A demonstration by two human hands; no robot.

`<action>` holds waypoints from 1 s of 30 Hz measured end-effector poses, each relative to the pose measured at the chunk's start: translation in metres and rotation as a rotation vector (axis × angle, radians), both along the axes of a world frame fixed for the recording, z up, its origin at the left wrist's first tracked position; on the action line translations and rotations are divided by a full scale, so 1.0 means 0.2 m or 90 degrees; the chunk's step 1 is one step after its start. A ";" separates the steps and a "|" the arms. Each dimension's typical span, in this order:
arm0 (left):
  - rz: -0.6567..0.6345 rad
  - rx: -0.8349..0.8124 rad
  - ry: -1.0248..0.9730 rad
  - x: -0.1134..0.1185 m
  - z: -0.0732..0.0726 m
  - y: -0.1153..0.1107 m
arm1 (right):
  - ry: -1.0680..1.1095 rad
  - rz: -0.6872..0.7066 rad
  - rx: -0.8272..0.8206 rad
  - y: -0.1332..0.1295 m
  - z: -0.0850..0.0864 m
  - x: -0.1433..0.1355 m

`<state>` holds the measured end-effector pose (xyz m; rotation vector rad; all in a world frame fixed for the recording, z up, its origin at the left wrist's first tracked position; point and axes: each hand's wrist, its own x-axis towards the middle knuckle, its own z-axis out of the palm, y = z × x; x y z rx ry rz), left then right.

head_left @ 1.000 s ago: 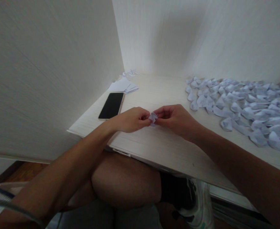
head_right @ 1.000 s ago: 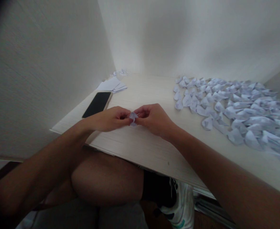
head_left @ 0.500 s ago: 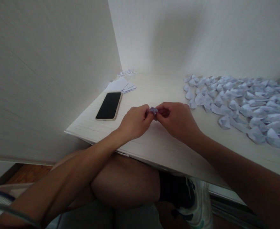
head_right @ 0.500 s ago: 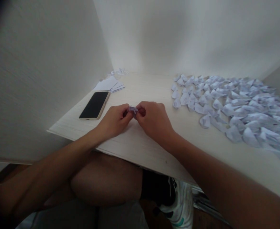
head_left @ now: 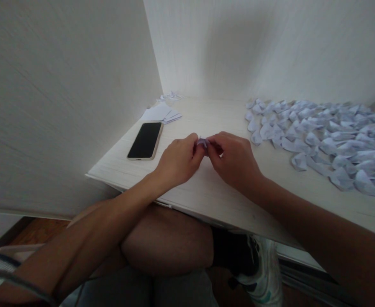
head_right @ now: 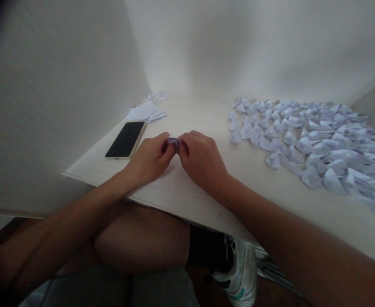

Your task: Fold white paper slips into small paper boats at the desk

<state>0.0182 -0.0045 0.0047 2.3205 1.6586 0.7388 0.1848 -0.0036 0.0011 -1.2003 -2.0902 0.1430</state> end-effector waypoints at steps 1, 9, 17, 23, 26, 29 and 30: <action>-0.006 -0.005 -0.004 -0.01 0.00 0.01 | 0.000 0.003 0.000 0.00 0.01 0.00; -0.108 -0.135 -0.193 -0.02 -0.02 0.05 | -0.140 0.010 0.067 -0.04 0.05 0.01; -0.034 -0.370 -0.536 0.02 -0.02 0.04 | -0.176 0.058 0.105 -0.05 0.04 0.00; -0.014 -0.479 -0.659 0.00 0.03 0.04 | -0.009 0.116 0.089 -0.01 0.00 0.01; -0.009 -0.498 -0.688 -0.01 0.03 0.04 | 0.018 0.109 0.082 0.00 -0.01 0.01; -0.056 -0.533 -0.691 -0.03 0.03 0.04 | 0.052 0.084 0.073 0.00 0.01 0.02; -0.070 -0.529 -0.694 -0.04 0.03 0.05 | 0.072 0.080 0.068 0.00 0.01 0.02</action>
